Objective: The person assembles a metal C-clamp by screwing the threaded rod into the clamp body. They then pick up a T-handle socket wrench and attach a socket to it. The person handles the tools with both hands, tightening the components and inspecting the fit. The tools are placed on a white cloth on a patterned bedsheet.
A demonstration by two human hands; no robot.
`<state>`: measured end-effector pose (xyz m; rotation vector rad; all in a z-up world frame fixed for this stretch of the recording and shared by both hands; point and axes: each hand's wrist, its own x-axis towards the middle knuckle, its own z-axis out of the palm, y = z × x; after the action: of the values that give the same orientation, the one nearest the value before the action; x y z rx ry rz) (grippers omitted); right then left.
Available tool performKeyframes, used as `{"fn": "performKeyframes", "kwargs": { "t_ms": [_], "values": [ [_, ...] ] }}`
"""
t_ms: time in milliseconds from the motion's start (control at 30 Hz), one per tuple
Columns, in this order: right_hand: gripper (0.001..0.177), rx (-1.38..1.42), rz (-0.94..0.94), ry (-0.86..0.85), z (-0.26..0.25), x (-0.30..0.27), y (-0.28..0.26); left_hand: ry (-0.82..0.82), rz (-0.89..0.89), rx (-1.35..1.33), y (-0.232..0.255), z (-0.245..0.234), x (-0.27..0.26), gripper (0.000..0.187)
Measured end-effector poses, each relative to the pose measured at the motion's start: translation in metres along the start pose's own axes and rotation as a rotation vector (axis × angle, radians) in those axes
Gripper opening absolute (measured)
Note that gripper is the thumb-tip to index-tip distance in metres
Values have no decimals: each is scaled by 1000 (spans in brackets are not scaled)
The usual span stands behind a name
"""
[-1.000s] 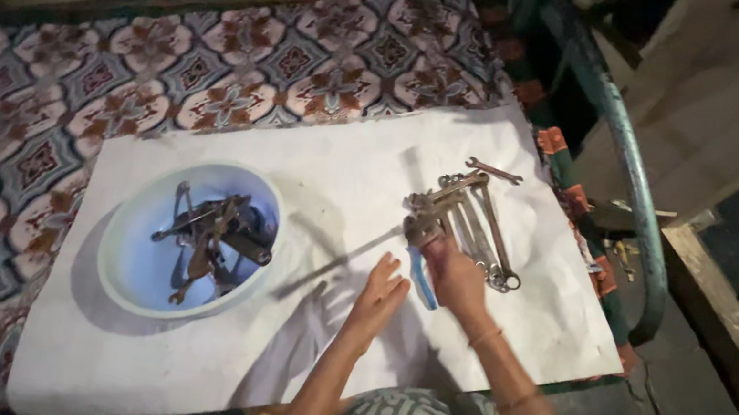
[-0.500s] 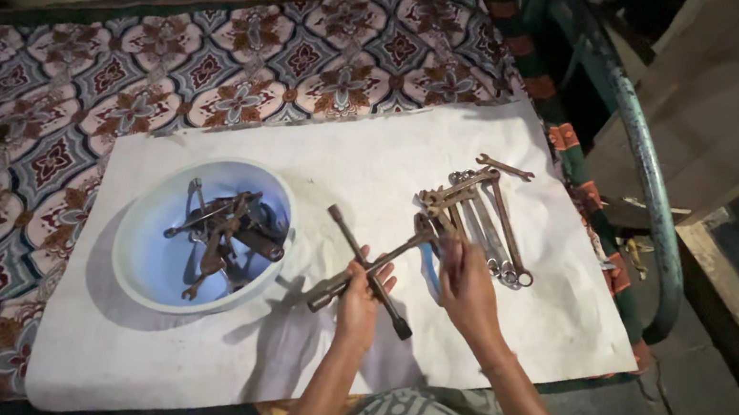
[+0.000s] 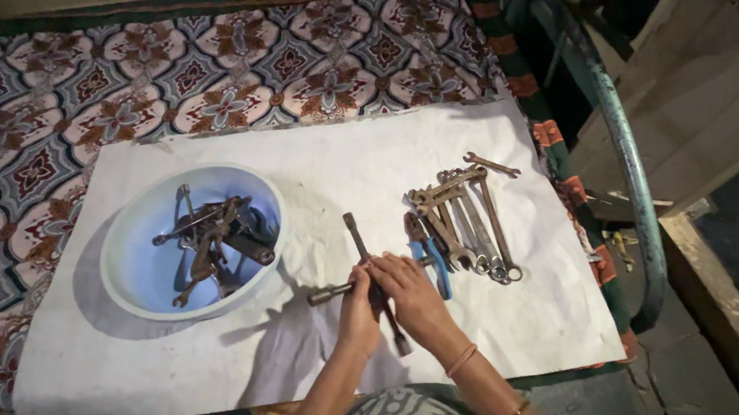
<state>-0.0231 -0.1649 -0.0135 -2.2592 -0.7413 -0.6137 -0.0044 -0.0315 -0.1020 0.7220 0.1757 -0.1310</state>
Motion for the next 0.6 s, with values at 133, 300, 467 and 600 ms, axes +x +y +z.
{"fn": "performKeyframes", "kwargs": {
  "t_ms": [133, 300, 467, 600],
  "values": [
    [53, -116, 72, -35, -14, -2, 9, -42, 57, -1, 11, 2, -6, 55],
    [36, -23, 128, 112, -14, -3, 0, 50, -11, 64, 7, 6, -7, 50],
    [47, -20, 19, 28, -18, -3, -11, -3, 19, 161, 1, 1, -8, 56],
    [40, -127, 116, 98, -33, -3, 7, -42, 33, 21, 9, 3, -10, 50]
  ]
}}
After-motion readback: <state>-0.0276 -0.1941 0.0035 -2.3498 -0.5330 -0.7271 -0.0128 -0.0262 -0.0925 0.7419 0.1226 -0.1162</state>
